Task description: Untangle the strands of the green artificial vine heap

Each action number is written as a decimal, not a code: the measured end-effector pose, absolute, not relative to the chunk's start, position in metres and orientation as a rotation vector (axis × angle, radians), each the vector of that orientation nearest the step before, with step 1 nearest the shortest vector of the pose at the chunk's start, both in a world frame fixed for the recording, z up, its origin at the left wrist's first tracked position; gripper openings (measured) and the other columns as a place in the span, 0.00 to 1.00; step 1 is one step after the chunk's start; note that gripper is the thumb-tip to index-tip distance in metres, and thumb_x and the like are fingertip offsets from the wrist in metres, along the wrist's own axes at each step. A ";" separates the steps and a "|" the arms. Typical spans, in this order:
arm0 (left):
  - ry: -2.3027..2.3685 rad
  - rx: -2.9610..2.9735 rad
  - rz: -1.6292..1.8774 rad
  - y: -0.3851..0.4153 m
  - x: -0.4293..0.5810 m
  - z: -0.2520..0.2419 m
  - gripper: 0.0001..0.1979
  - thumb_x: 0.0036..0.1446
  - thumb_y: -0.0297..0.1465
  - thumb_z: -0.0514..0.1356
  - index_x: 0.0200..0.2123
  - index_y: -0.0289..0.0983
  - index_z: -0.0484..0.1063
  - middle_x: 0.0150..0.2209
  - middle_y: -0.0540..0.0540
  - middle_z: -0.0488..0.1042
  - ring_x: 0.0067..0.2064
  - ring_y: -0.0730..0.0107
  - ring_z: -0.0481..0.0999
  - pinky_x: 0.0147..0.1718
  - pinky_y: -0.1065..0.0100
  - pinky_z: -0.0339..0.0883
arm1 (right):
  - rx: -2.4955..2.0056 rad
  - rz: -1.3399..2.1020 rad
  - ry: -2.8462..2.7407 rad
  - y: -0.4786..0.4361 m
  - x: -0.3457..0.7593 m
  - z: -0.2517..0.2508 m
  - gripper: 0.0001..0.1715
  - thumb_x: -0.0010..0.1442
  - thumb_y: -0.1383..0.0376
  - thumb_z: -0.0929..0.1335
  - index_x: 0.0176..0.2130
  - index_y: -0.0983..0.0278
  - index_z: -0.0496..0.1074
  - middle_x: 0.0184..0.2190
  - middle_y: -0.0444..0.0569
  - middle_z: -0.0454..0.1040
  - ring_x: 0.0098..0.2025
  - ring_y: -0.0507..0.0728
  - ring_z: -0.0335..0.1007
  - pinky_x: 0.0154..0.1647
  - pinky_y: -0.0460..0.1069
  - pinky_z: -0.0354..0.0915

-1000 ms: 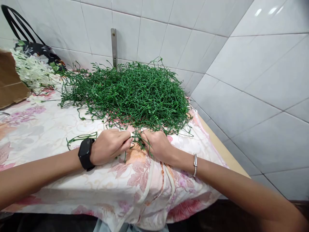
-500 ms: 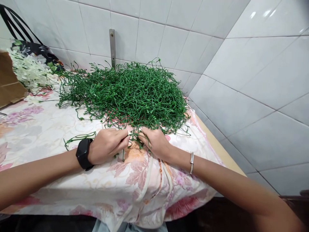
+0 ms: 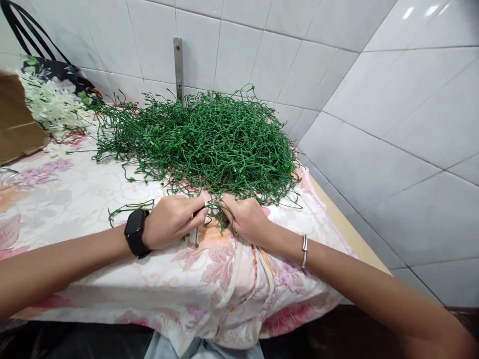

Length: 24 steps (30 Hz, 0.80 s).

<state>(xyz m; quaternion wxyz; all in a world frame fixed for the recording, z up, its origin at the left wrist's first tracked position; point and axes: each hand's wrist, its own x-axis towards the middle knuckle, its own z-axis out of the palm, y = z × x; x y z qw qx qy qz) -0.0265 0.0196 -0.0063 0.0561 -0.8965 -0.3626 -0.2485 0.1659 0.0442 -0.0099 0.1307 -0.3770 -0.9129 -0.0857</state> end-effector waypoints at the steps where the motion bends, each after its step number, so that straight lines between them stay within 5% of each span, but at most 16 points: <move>1: -1.099 -2.730 -0.755 0.020 -0.026 -0.006 0.12 0.58 0.30 0.44 0.23 0.36 0.58 0.18 0.53 0.57 0.21 0.76 0.55 0.22 0.72 0.47 | -1.111 -0.244 -2.644 0.044 0.166 -0.010 0.17 0.61 0.62 0.50 0.31 0.66 0.60 0.16 0.44 0.64 0.17 0.48 0.54 0.20 0.44 0.41; 17: -0.891 -2.711 -0.794 0.020 -0.022 -0.007 0.12 0.57 0.27 0.45 0.21 0.36 0.56 0.17 0.52 0.57 0.20 0.76 0.53 0.20 0.71 0.48 | -1.034 0.361 -2.494 0.046 0.168 -0.008 0.12 0.60 0.64 0.54 0.27 0.65 0.56 0.17 0.39 0.55 0.19 0.46 0.50 0.22 0.42 0.45; 24: -0.577 -2.580 -0.884 0.006 -0.024 -0.006 0.12 0.54 0.24 0.50 0.19 0.36 0.56 0.15 0.53 0.56 0.19 0.75 0.52 0.20 0.70 0.48 | -1.184 0.533 -2.068 0.055 0.168 -0.008 0.22 0.61 0.59 0.53 0.19 0.64 0.49 0.15 0.39 0.49 0.19 0.46 0.46 0.23 0.44 0.46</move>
